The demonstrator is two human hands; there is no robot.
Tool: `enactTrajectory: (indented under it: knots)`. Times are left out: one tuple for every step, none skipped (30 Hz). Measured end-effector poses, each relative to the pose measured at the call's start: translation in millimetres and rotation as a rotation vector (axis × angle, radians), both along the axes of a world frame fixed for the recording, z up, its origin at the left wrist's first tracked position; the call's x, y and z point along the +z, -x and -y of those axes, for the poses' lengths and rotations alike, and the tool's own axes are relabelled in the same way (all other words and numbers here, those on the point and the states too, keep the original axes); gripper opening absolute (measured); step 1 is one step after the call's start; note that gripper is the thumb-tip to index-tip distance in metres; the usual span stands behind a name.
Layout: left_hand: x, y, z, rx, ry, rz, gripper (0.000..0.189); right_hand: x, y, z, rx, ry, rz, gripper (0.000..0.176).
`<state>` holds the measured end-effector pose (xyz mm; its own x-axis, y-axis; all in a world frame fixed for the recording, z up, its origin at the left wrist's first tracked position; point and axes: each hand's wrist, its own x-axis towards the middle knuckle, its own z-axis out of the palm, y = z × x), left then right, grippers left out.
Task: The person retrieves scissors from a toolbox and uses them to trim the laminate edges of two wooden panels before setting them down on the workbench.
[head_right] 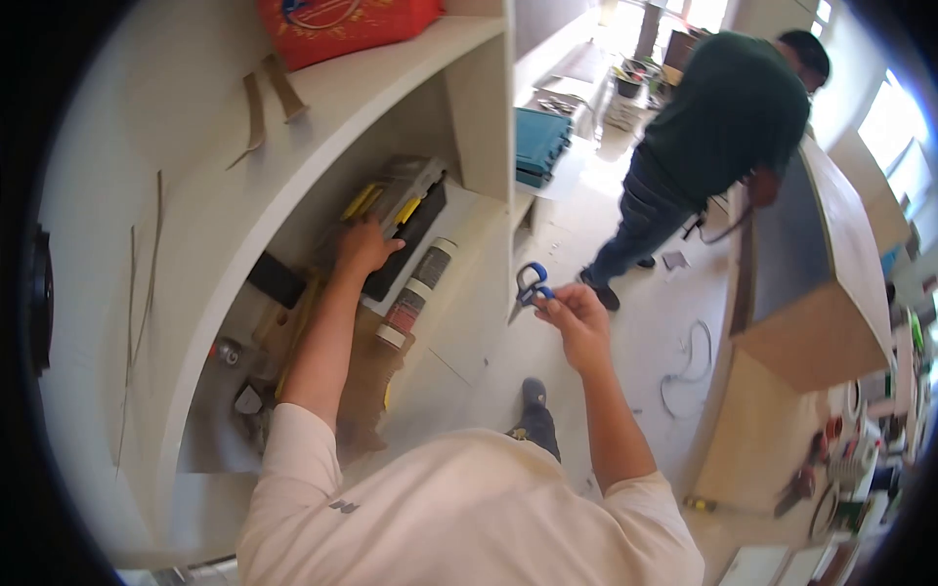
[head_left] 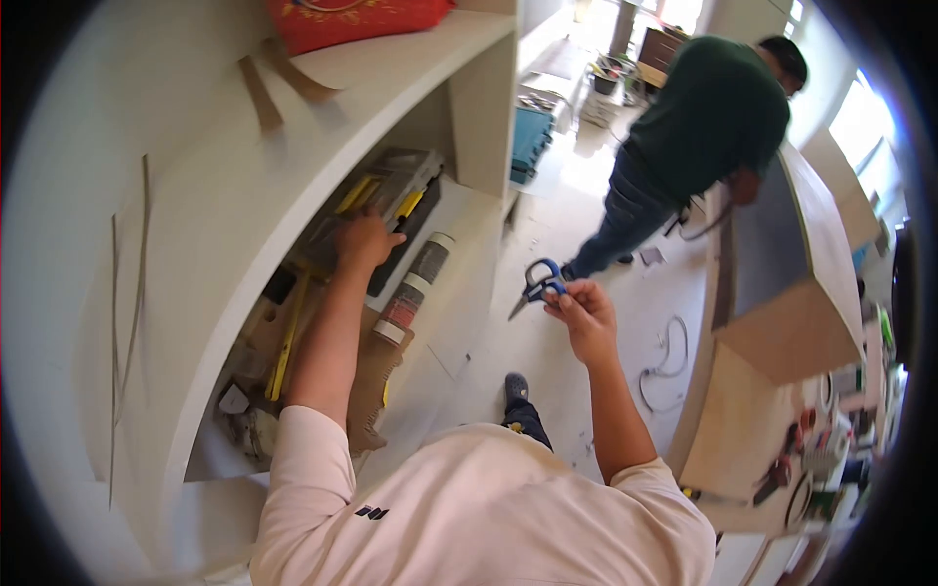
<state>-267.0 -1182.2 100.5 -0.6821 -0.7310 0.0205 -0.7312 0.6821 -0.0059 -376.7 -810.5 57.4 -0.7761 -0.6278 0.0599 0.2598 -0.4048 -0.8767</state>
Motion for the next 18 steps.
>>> enactTrajectory:
  knots:
    - [8,-5,-13,-0.052,-0.081,0.005,0.084,-10,-15,-24,-0.048,-0.001,0.039,0.018]
    - [-5,-4,-15,-0.029,-0.012,-0.015,0.086,-18,-29,-47,-0.100,0.001,0.077,0.018]
    - [-18,-4,-12,-0.013,0.054,-0.035,0.087,-22,-43,-69,-0.158,0.004,0.118,0.019]
    - [-25,-7,-6,-0.032,0.015,-0.026,0.089,-22,-58,-87,-0.210,0.009,0.163,0.019]
    - [-32,-5,0,-0.069,-0.027,-0.010,0.091,-20,-76,-105,-0.281,0.017,0.211,0.019]
    - [-24,-4,-6,-0.017,-0.097,0.045,0.094,-20,-96,-123,-0.362,0.027,0.265,0.020]
    - [-36,0,7,-0.036,-0.059,0.062,0.093,-18,-112,-138,-0.403,0.052,0.292,0.022]
    - [-37,1,8,-0.027,-0.023,0.074,0.090,-19,-126,-152,-0.422,0.099,0.295,0.023]
    - [-28,3,2,-0.051,0.051,0.109,0.089,-19,-138,-164,-0.434,0.153,0.286,0.023]
    - [-24,-1,-9,-0.072,0.122,-0.054,0.087,-17,-150,-175,-0.457,0.153,0.286,0.024]
    - [-17,2,-21,-0.171,0.143,-0.168,0.079,-17,-161,-185,-0.479,0.156,0.283,0.025]
    - [-9,5,-32,-0.275,0.166,-0.271,0.072,-14,-173,-192,-0.480,0.154,0.273,0.026]
    - [-41,12,-30,-0.491,0.053,-0.659,0.058,-8,-183,-200,-0.490,0.152,0.257,0.027]
    - [-20,2,-73,-0.523,-0.377,-0.542,0.042,-1,-194,-205,-0.489,0.082,0.186,0.026]
    - [-32,-1,-106,-0.451,-0.975,-0.501,0.032,6,-206,-210,-0.432,0.071,0.084,0.024]
    - [-19,-28,-186,-0.288,-1.235,-0.419,0.031,11,-223,-213,-0.427,-0.068,-0.110,0.022]
    - [-32,-51,-230,-0.392,-1.389,-0.202,0.048,23,-247,-220,-0.433,-0.212,-0.299,0.020]
    - [-40,-75,-281,-0.457,-1.779,-0.084,0.058,36,-268,-228,-0.422,-0.299,-0.467,0.020]
